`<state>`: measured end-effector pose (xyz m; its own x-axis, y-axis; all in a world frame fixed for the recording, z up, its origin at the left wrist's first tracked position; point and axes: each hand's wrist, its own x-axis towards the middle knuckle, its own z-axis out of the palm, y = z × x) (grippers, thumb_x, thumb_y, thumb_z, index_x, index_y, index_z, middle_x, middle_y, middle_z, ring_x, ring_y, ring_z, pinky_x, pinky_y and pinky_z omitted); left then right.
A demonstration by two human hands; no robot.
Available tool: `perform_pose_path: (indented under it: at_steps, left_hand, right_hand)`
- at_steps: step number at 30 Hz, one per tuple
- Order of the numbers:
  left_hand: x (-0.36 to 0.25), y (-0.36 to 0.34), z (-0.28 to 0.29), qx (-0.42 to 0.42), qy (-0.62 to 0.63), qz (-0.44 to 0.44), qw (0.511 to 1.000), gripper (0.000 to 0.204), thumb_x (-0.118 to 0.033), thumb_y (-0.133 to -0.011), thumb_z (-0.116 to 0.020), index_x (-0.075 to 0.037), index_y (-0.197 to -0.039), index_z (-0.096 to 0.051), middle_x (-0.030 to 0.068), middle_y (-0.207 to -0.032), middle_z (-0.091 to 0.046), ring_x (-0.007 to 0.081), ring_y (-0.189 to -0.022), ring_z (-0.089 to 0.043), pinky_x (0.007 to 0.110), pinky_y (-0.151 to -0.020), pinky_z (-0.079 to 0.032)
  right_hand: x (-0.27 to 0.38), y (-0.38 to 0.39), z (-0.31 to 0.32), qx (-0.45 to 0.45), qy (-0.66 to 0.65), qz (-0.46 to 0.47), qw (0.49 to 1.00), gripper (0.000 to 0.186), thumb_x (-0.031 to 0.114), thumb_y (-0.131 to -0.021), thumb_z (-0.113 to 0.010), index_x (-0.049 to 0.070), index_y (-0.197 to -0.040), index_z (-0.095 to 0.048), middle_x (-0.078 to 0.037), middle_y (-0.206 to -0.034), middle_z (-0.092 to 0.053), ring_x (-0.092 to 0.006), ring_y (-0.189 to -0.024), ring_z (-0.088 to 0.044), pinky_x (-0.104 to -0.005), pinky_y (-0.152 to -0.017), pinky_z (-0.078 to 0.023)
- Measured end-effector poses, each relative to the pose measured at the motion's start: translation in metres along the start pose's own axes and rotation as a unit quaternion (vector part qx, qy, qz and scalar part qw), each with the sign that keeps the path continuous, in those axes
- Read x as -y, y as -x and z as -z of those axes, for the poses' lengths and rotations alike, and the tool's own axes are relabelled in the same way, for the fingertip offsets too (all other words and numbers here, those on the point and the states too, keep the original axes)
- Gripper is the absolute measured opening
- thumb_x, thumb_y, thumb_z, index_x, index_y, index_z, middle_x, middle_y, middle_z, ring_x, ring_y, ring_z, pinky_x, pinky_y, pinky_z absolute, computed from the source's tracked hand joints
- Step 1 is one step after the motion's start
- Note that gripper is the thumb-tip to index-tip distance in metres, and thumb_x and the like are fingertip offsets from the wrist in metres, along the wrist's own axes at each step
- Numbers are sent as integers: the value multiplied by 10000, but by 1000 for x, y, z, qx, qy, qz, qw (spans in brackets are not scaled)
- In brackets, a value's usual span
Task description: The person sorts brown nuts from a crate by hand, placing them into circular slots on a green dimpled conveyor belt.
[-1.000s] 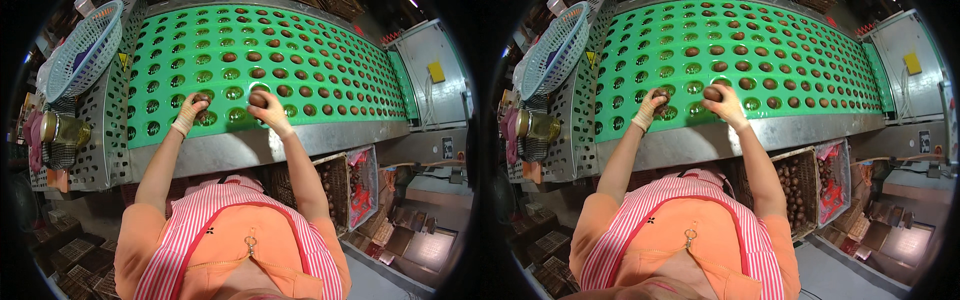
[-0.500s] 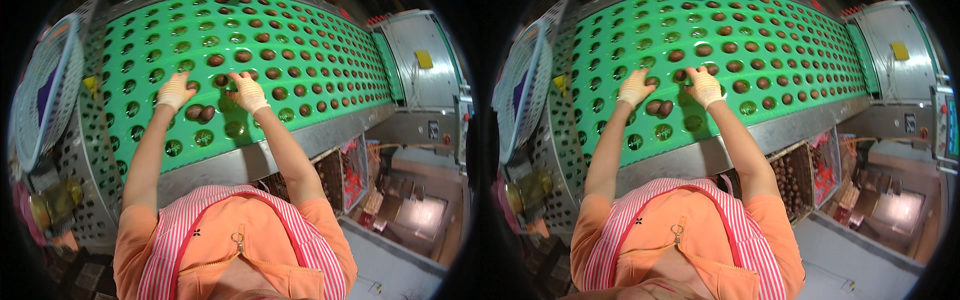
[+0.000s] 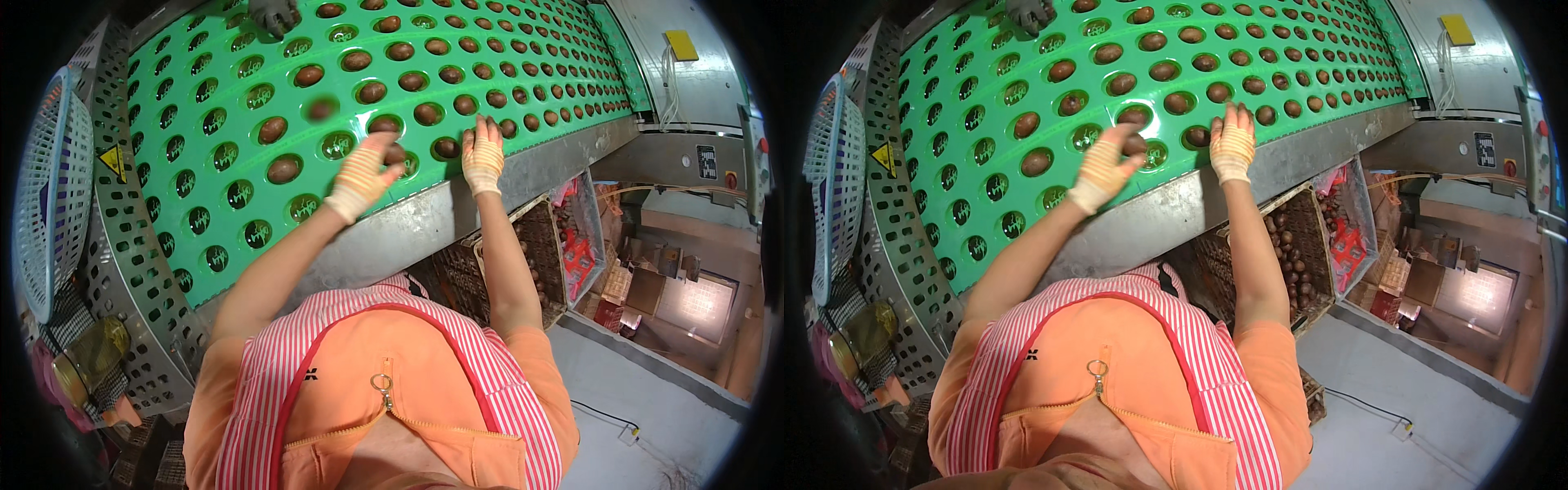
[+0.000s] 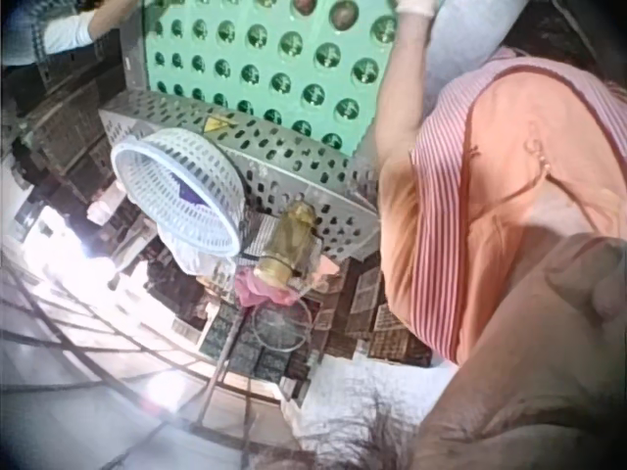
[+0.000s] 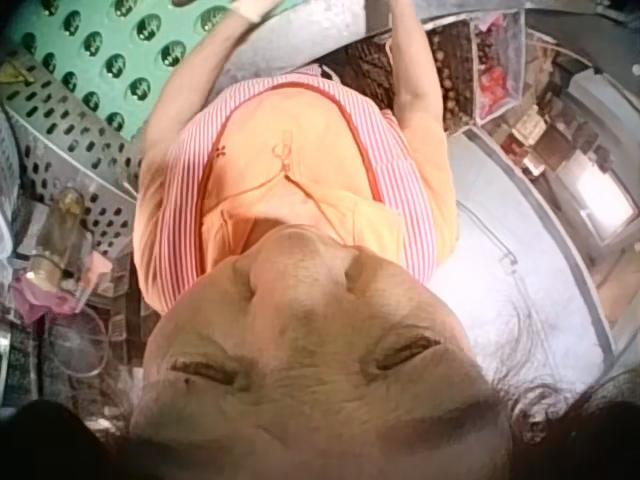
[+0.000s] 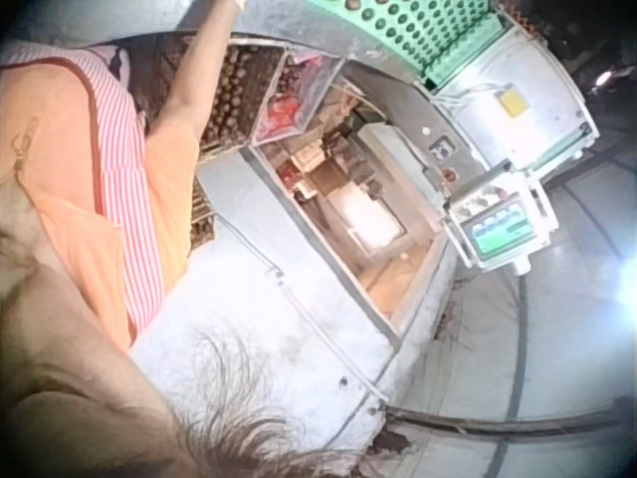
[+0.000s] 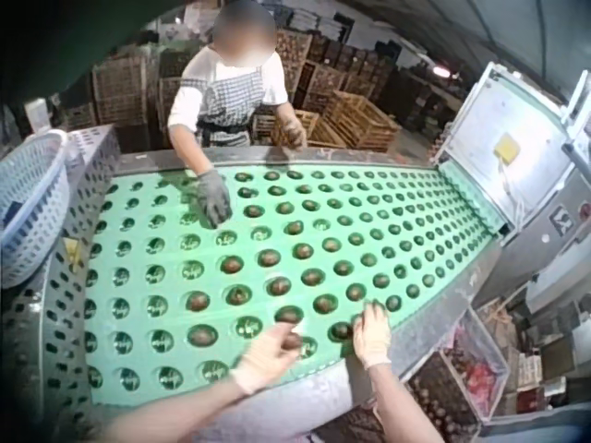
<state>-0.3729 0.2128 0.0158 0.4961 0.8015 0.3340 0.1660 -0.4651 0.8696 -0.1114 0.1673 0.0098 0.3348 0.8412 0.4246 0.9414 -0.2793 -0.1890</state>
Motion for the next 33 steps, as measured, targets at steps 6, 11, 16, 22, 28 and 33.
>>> perform_pose_path:
  at_steps: [6, 11, 16, 22, 28, 33]
  left_hand:
    - [-5, 14, -21, 142, -300, -56, 942, 446, -149, -815, -636, -107, -1252, -557, 149, -1343, -509, 399, -1231, -483, 506, -1031, -400]
    - [21, -11, 39, -93, -372, -53, 922, 465, -74, -769, -581, -125, -1231, -610, 171, -1264, -558, 370, -1128, -538, 484, -965, -460]
    - [97, -45, 84, 27, -410, 96, 907, 400, -162, -869, -607, -136, -1267, -590, 178, -1152, -613, 382, -1064, -564, 466, -947, -456]
    - [136, -79, 89, 75, -378, -76, 920, 281, -192, -850, -611, -32, -1077, -655, 200, -989, -654, 390, -931, -607, 472, -845, -483]
    - [81, -100, 49, 162, -612, 106, 767, 284, -268, -896, -618, -86, -1114, -601, 182, -1185, -600, 404, -1025, -591, 508, -838, -503]
    - [25, -94, -12, 88, -611, -8, 787, 354, -229, -882, -643, -99, -1209, -599, 176, -1193, -614, 374, -1081, -585, 466, -918, -492]
  right_hand:
    - [-25, 4, -3, 181, 72, 9, 981, 384, 335, -944, -520, 128, -1261, -581, -66, -1402, -505, -320, -1346, -394, -564, -1118, -270]
    - [-36, 26, -2, 137, 10, 34, 990, 394, 312, -949, -491, 165, -1303, -580, -64, -1355, -557, -329, -1367, -368, -588, -1124, -238]
    - [-13, 63, 18, -62, -157, 18, 986, 388, 151, -902, -564, 97, -1286, -559, -155, -1257, -600, -461, -1189, -489, -519, -1066, -378]
    - [-22, 159, 75, -45, -174, -54, 982, 325, 122, -817, -628, 76, -1139, -612, -189, -1182, -601, -428, -1154, -512, -504, -1030, -402]
    - [-54, 245, 141, -32, -140, -144, 979, 301, 169, -797, -665, 104, -1090, -640, -134, -1172, -599, -354, -1138, -530, -449, -984, -454]
    - [-161, 325, 202, 168, 33, -431, 886, 417, 281, -771, -690, 123, -1155, -654, -154, -1215, -571, -354, -1091, -557, -481, -894, -498]
